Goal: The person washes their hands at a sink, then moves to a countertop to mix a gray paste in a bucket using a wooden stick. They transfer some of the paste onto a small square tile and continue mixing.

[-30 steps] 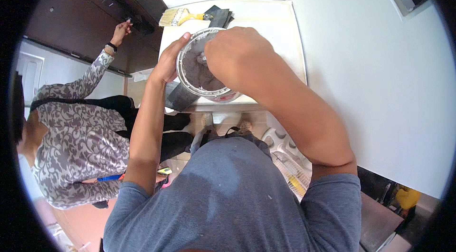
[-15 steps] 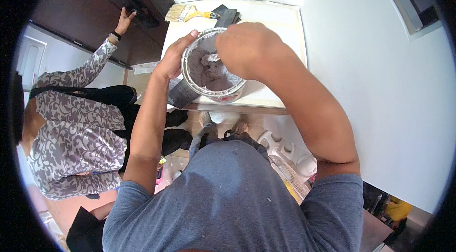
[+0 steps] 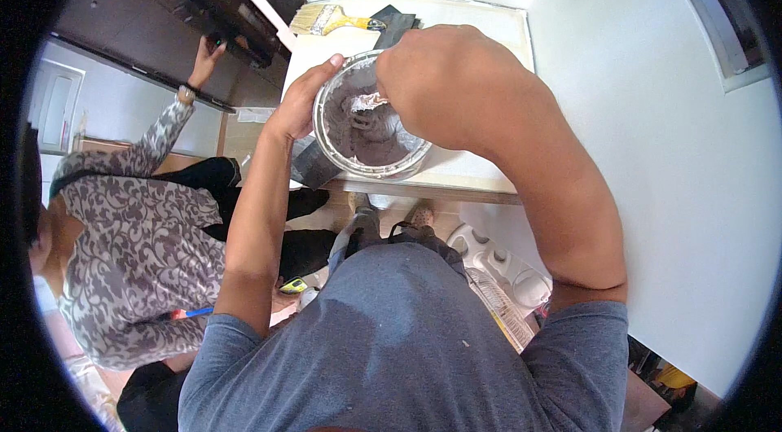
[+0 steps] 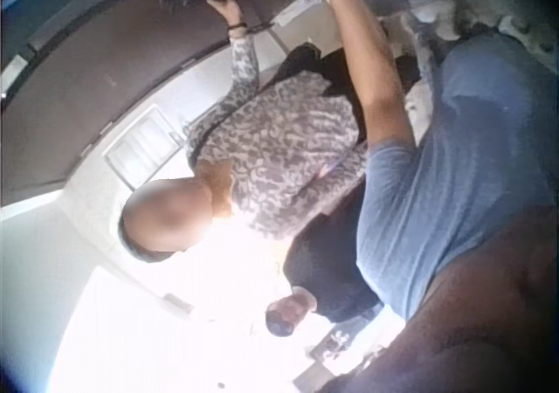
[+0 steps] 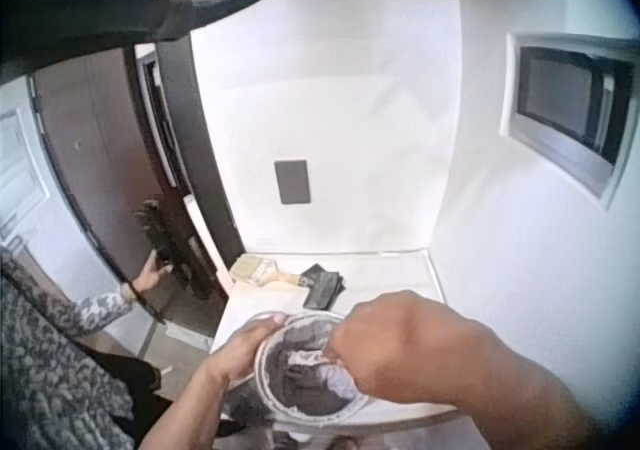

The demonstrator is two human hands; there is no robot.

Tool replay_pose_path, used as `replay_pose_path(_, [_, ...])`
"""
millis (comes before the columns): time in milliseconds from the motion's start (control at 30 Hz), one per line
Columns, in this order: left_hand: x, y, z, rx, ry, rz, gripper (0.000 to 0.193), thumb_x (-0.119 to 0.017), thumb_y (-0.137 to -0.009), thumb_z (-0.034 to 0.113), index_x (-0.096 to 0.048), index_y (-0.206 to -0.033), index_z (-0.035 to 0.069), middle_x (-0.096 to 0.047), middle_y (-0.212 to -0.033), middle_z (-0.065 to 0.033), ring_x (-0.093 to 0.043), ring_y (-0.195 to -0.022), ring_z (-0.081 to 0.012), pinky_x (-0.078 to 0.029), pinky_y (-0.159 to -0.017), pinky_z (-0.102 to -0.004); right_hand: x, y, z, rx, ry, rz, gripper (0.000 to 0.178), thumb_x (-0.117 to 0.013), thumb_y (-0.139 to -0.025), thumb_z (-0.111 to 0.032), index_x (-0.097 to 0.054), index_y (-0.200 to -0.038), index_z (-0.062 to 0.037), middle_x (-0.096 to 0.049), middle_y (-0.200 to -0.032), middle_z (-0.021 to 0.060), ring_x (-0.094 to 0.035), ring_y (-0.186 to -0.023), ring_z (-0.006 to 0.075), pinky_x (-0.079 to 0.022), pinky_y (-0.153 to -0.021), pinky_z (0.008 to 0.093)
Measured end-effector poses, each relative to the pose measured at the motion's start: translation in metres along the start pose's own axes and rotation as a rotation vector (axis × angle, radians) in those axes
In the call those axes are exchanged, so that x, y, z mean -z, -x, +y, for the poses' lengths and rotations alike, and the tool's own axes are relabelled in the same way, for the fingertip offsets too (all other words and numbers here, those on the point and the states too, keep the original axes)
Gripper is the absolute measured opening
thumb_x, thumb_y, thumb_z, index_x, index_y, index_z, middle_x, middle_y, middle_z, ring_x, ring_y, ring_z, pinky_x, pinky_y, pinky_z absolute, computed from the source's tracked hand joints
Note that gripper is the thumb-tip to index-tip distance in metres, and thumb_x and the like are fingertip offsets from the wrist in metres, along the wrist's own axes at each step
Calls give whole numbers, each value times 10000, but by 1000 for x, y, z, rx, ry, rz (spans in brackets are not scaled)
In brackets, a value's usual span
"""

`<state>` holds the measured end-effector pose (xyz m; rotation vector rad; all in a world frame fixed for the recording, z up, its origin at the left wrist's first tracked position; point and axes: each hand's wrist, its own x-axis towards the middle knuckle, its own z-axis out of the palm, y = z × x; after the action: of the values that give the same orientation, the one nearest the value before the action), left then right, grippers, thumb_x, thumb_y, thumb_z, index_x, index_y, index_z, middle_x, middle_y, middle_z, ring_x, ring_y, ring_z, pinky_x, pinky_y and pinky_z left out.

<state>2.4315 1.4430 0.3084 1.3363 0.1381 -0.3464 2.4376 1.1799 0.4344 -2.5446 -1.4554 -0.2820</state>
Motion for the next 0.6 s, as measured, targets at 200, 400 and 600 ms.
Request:
replay_pose_path(200, [21, -19, 12, 106, 36, 38, 593, -621, -1032, 436, -600, -1326, -78, -678, -1240, -187, -659, -1120, -227, -533, -989, -355, -46, -61, 1, -246, -108, -555, 218, -591, -881, -99, -799, -932, -57, -770, -954, 163, -757, -894, 332, -606, -791, 444])
replay_pose_path(400, [28, -59, 29, 198, 45, 5, 569, -581, -1055, 423, -607, -1318, -80, -688, -1226, -181, -670, -1096, -224, -542, -974, -356, -26, -82, 32, -404, -222, -584, 202, -643, -876, -97, -811, -987, -97, -756, -920, 167, -733, -939, 341, -571, -863, 448])
replay_pose_path(600, [39, -64, 32, 219, 64, -15, 571, -570, -1059, 427, -607, -1326, -76, -691, -1220, -171, -670, -1084, -215, -544, -960, -348, -5, -83, 53, -257, -194, -213, 210, -650, -868, -85, -812, -1001, -95, -755, -919, 170, -733, -928, 338, -573, -856, 447])
